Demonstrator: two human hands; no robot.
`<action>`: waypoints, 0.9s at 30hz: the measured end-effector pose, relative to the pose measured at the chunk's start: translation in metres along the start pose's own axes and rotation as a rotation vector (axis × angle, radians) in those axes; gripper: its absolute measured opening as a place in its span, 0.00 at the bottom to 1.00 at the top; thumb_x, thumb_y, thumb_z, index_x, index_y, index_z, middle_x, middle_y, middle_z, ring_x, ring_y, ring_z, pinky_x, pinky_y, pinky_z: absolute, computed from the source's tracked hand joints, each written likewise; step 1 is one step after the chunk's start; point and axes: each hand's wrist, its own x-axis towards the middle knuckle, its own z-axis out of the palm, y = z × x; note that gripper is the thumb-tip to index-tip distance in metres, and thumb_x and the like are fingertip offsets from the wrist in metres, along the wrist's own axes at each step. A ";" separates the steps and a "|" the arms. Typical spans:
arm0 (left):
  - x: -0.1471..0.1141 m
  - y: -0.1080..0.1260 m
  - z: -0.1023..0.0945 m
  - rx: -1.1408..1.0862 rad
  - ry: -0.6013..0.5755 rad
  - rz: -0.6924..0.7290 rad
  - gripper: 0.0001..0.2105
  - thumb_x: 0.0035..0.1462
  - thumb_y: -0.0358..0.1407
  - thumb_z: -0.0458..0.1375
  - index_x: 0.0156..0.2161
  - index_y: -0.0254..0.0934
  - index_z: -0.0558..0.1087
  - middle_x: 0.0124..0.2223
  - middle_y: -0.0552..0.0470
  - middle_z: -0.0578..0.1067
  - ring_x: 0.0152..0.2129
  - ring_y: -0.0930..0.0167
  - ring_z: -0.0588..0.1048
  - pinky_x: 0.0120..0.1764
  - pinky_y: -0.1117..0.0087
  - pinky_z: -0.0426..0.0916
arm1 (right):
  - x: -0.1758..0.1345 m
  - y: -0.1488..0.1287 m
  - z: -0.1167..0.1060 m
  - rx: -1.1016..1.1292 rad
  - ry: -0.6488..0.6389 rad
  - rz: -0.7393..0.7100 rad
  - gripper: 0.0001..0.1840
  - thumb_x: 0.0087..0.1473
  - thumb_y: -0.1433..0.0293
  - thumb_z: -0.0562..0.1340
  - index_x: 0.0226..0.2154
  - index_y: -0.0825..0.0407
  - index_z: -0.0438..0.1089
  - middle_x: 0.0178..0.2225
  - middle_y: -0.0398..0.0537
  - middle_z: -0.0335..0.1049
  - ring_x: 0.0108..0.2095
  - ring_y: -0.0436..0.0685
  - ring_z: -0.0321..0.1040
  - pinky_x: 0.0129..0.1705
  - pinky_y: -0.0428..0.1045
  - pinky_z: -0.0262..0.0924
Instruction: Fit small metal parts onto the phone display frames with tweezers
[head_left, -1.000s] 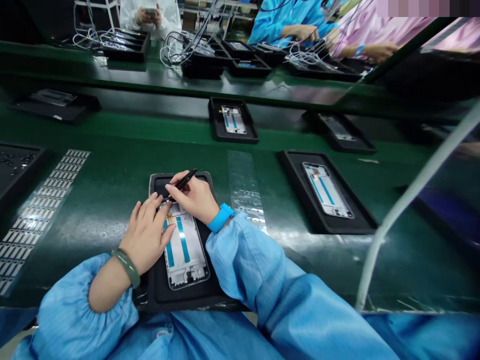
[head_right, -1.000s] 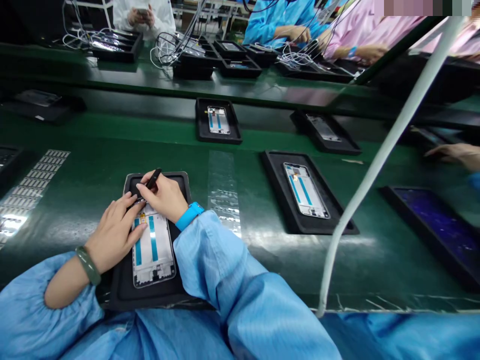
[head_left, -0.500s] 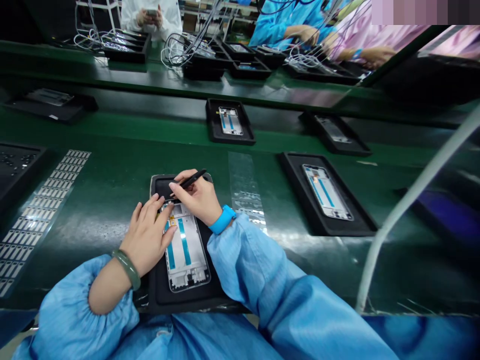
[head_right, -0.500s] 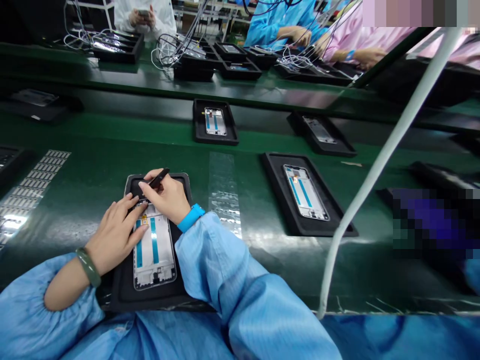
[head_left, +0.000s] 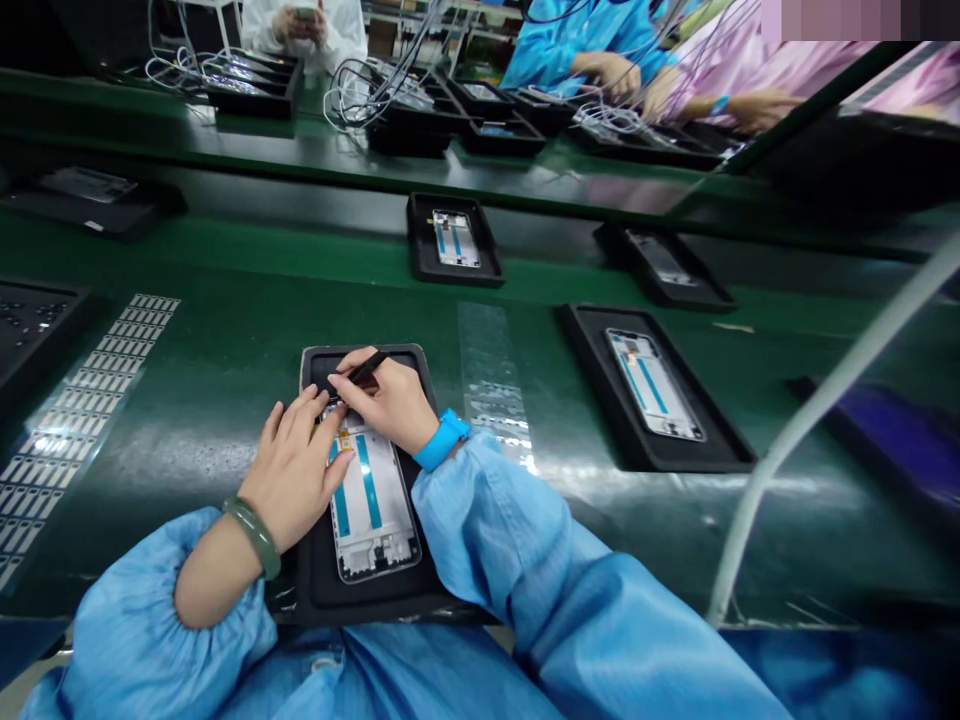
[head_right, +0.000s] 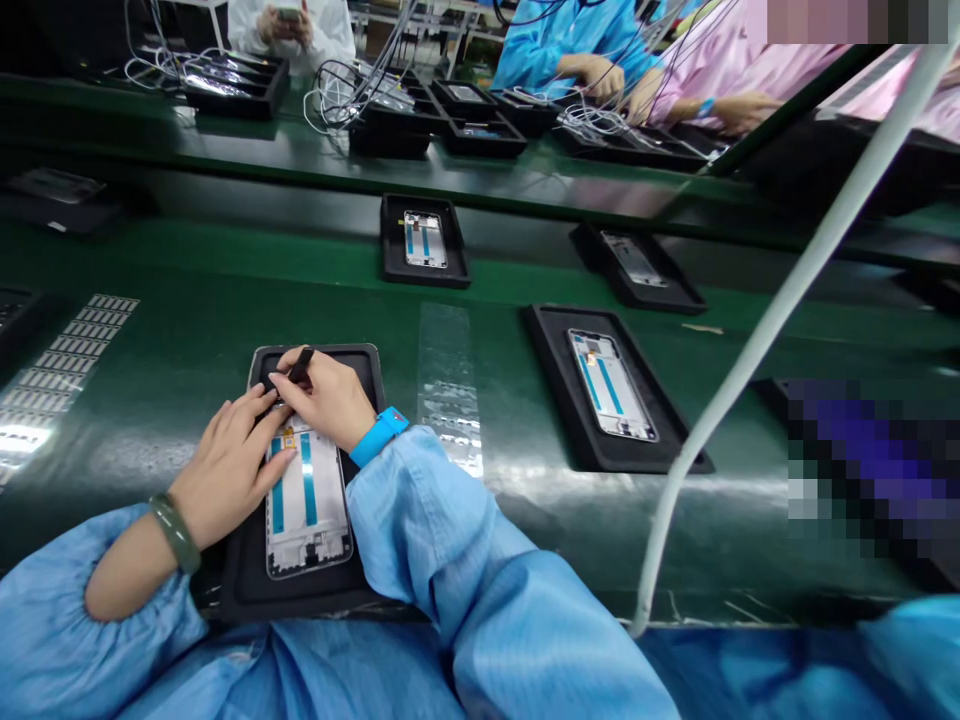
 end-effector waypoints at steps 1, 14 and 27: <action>0.000 0.000 -0.001 -0.003 0.003 0.001 0.21 0.61 0.40 0.47 0.57 0.33 0.62 0.57 0.39 0.64 0.59 0.57 0.56 0.57 0.49 0.54 | 0.000 -0.001 0.001 -0.006 0.021 0.020 0.07 0.54 0.66 0.59 0.34 0.53 0.67 0.31 0.44 0.71 0.29 0.48 0.68 0.33 0.44 0.64; 0.001 -0.002 -0.001 -0.041 0.023 0.003 0.21 0.60 0.40 0.48 0.56 0.34 0.62 0.56 0.39 0.65 0.58 0.57 0.57 0.56 0.49 0.55 | 0.000 0.004 -0.003 -0.026 -0.004 0.007 0.07 0.55 0.67 0.57 0.34 0.52 0.67 0.32 0.45 0.71 0.30 0.49 0.69 0.35 0.45 0.64; 0.004 -0.003 -0.005 -0.069 0.006 0.016 0.14 0.60 0.39 0.51 0.48 0.36 0.69 0.55 0.40 0.66 0.58 0.57 0.59 0.54 0.50 0.60 | 0.006 0.007 -0.036 -0.521 0.232 -0.096 0.09 0.58 0.71 0.52 0.36 0.51 0.67 0.44 0.53 0.67 0.45 0.58 0.62 0.47 0.54 0.61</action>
